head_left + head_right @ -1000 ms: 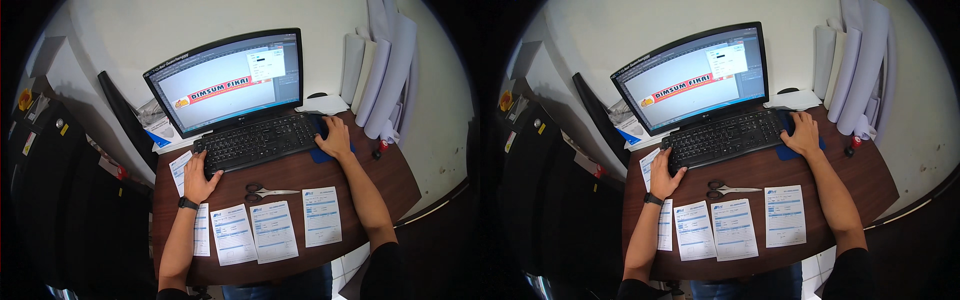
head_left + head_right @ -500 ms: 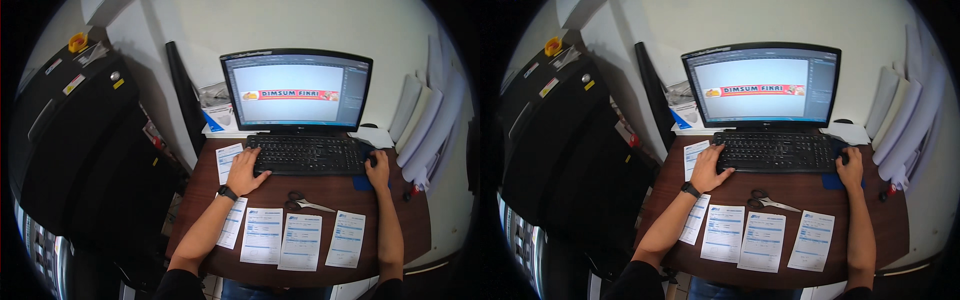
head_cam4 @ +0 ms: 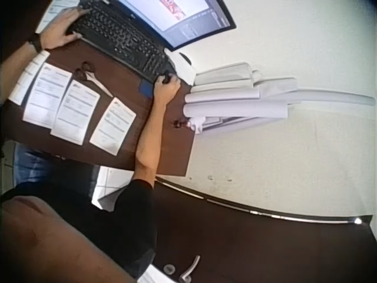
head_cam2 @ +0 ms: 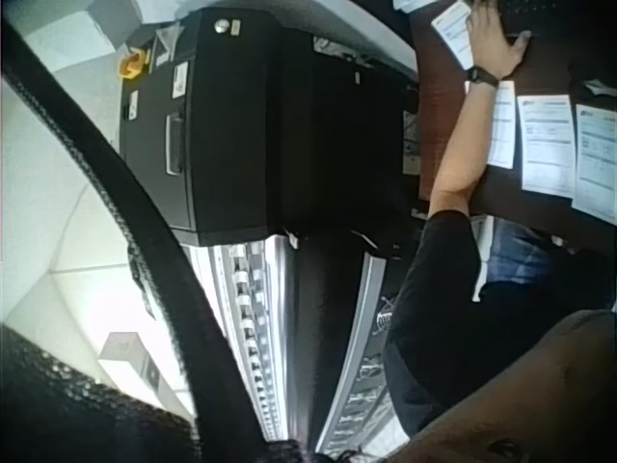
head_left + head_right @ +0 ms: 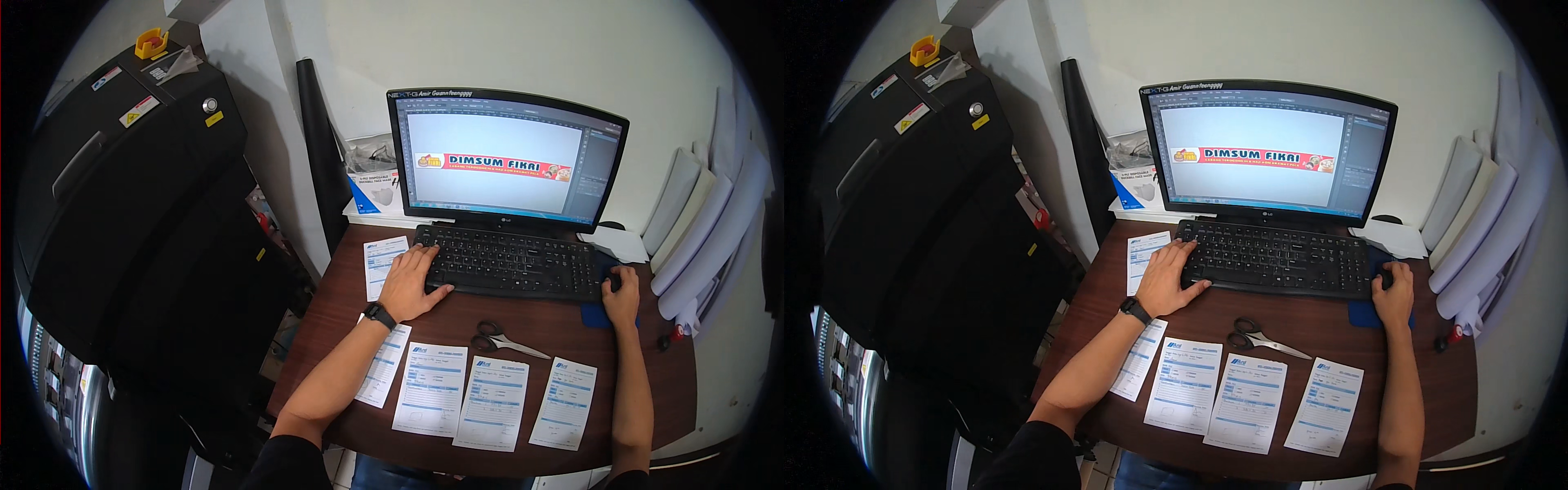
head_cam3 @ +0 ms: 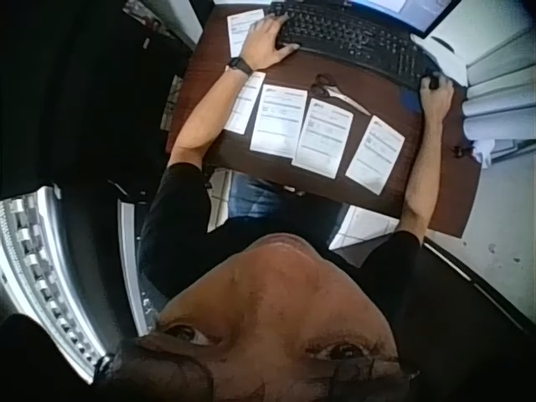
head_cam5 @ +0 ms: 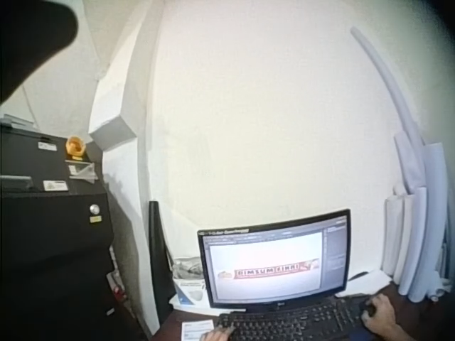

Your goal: The recorder uses design software on a computer to prepare and manage labels for a food business.

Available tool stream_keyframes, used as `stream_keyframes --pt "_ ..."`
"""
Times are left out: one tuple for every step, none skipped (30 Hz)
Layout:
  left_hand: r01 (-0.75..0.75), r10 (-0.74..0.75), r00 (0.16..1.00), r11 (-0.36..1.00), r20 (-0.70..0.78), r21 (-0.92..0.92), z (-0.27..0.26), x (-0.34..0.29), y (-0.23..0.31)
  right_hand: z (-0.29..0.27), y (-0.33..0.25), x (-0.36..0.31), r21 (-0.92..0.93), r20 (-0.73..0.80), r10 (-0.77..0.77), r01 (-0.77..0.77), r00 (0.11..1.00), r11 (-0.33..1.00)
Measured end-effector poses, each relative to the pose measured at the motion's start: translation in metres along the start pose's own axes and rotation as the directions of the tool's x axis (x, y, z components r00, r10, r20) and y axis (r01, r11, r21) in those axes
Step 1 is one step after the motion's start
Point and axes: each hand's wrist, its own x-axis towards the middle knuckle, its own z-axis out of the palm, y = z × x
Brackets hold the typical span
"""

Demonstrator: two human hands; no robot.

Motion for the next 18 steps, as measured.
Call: stream_keyframes --pt "-0.002 0.002 1.000 1.000 -0.003 -0.002 0.0002 -0.0001 -0.0002 -0.0007 -0.0006 0.0001 0.001 0.007 0.010 -0.010 1.000 1.000" --pt "-0.003 0.003 1.000 1.000 -0.005 -0.001 0.0005 0.0000 -0.0004 0.0000 0.0000 0.0000 0.002 0.004 0.009 -0.009 1.000 1.000" --pt "-0.008 0.008 1.000 1.000 -0.009 -0.002 0.0007 -0.0002 -0.0004 0.0011 0.0011 -0.0006 0.002 0.004 0.007 -0.007 1.000 1.000" --pt "-0.012 0.012 1.000 1.000 -0.013 -0.004 0.0009 -0.0005 -0.0004 0.0017 0.0018 -0.0009 0.001 0.003 0.006 -0.006 1.000 1.000" --pt "-0.014 0.013 1.000 1.000 -0.015 -0.003 -0.0004 -0.0007 0.0004 0.0017 0.0011 -0.0010 0.002 0.001 0.005 -0.005 1.000 1.000" --pt "0.001 -0.001 1.000 1.000 0.004 0.008 -0.0018 -0.0012 0.0012 0.0018 -0.0001 -0.0011 0.002 0.007 0.009 -0.009 1.000 1.000" --pt "0.015 -0.015 1.000 1.000 0.023 0.019 -0.0030 -0.0014 0.0019 0.0020 -0.0007 -0.0011 0.002 0.014 0.013 -0.013 1.000 1.000" --pt "0.013 -0.014 1.000 1.000 0.020 0.018 -0.0037 -0.0009 0.0032 0.0010 0.0001 -0.0011 0.000 0.012 0.012 -0.012 1.000 1.000" --pt "0.014 -0.014 1.000 1.000 0.023 0.010 -0.0042 -0.0003 0.0043 0.0004 0.0016 -0.0011 0.000 0.015 0.014 -0.014 1.000 1.000" --pt "0.015 -0.015 1.000 1.000 0.026 0.003 -0.0042 0.0003 0.0050 -0.0004 0.0025 -0.0008 0.000 0.018 0.017 -0.017 1.000 1.000" --pt "0.018 -0.018 1.000 1.000 0.026 0.004 -0.0039 -0.0003 0.0040 0.0001 0.0016 -0.0009 0.002 0.020 0.015 -0.015 1.000 1.000" --pt "0.011 -0.011 1.000 1.000 0.013 0.001 -0.0032 -0.0008 0.0024 0.0006 0.0006 -0.0010 -0.004 0.019 0.009 -0.009 1.000 1.000" --pt "0.004 -0.004 1.000 1.000 0.001 -0.001 -0.0025 -0.0016 0.0011 0.0012 -0.0003 -0.0010 -0.010 0.018 0.003 -0.003 1.000 1.000" --pt "0.007 -0.007 1.000 1.000 0.002 -0.003 -0.0023 -0.0015 0.0013 0.0013 0.0004 -0.0011 -0.011 0.021 0.002 -0.002 1.000 1.000" --pt "0.006 -0.006 1.000 1.000 0.003 -0.006 -0.0020 -0.0010 0.0013 0.0015 0.0018 -0.0009 -0.003 0.006 -0.007 0.007 1.000 1.000" --pt "0.006 -0.006 1.000 1.000 0.004 -0.009 -0.0016 -0.0006 0.0013 0.0016 0.0030 -0.0010 0.005 -0.009 -0.016 0.016 1.000 1.000" --pt "0.011 -0.011 1.000 1.000 0.005 -0.010 -0.0012 -0.0006 0.0006 0.0019 0.0030 -0.0008 0.006 -0.004 -0.019 0.019 1.000 1.000" --pt "0.007 -0.007 1.000 1.000 0.003 -0.010 -0.0007 -0.0007 0.0000 0.0015 0.0028 -0.0007 -0.004 -0.003 -0.014 0.014 1.000 1.000"
